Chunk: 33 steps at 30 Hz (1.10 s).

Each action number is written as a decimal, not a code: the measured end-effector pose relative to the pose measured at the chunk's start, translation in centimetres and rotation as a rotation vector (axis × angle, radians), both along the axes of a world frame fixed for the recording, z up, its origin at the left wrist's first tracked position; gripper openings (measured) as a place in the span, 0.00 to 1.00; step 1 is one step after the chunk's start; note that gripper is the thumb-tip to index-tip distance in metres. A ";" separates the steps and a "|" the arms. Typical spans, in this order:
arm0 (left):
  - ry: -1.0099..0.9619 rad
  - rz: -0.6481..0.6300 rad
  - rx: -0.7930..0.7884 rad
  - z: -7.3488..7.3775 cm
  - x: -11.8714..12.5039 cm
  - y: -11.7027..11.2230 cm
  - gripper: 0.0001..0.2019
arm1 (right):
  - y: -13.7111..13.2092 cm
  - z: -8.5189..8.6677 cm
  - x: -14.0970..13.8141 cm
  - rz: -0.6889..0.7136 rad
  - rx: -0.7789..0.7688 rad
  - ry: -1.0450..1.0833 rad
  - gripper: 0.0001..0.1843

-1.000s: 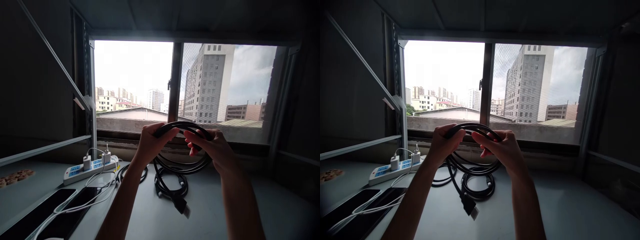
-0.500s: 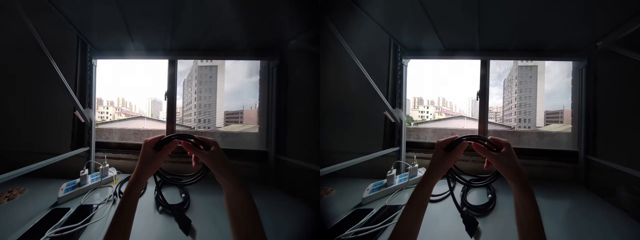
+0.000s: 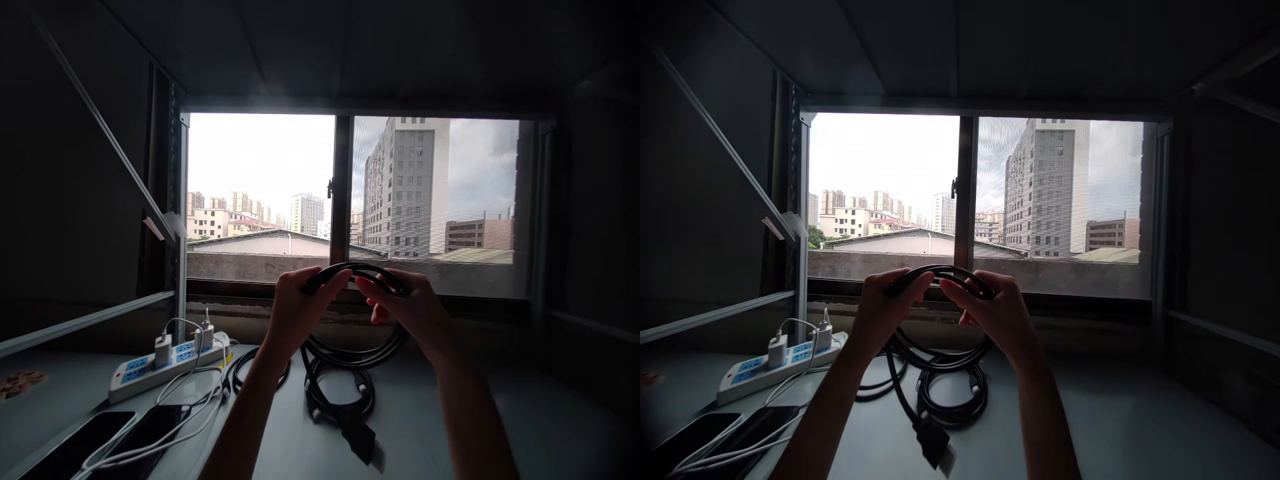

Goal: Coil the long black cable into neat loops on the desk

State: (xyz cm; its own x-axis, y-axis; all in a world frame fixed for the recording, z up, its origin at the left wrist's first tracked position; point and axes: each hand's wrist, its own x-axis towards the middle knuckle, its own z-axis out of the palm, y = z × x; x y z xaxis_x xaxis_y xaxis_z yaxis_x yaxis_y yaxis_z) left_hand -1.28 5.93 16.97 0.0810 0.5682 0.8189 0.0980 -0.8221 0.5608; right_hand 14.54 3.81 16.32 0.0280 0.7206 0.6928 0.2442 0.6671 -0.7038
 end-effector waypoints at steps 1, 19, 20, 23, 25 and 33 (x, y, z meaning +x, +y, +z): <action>-0.016 0.047 0.000 0.1 -0.2 0.1 0.19 | 0.2 -0.1 -0.1 -0.006 -0.003 0.000 0.22; -0.124 -0.222 -0.201 -0.3 -0.8 2.3 0.23 | 0.1 0.0 -0.4 -0.039 0.020 0.095 0.22; -0.127 -0.262 -0.218 -0.4 -0.7 2.3 0.25 | 0.0 0.0 -0.4 0.021 -0.001 0.110 0.22; -0.134 -0.345 -0.265 -0.6 -0.5 2.5 0.29 | 0.0 0.0 -0.4 0.155 -0.035 0.103 0.19; -0.125 -0.391 -0.287 -0.6 -0.5 2.8 0.29 | 0.3 -0.1 -0.1 0.143 0.019 0.065 0.15; -0.154 -0.310 -0.464 -0.7 -1.4 4.1 0.20 | 2.7 -0.8 0.6 -0.195 0.333 -0.350 0.27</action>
State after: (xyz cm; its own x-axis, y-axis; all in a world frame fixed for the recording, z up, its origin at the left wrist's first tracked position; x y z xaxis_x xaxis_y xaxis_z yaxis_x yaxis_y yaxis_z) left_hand -2.66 10.07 16.29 0.2005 0.8395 0.5050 -0.2194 -0.4639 0.8583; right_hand 15.11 6.55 15.54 -0.1346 0.4645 0.8753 0.5689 0.7595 -0.3155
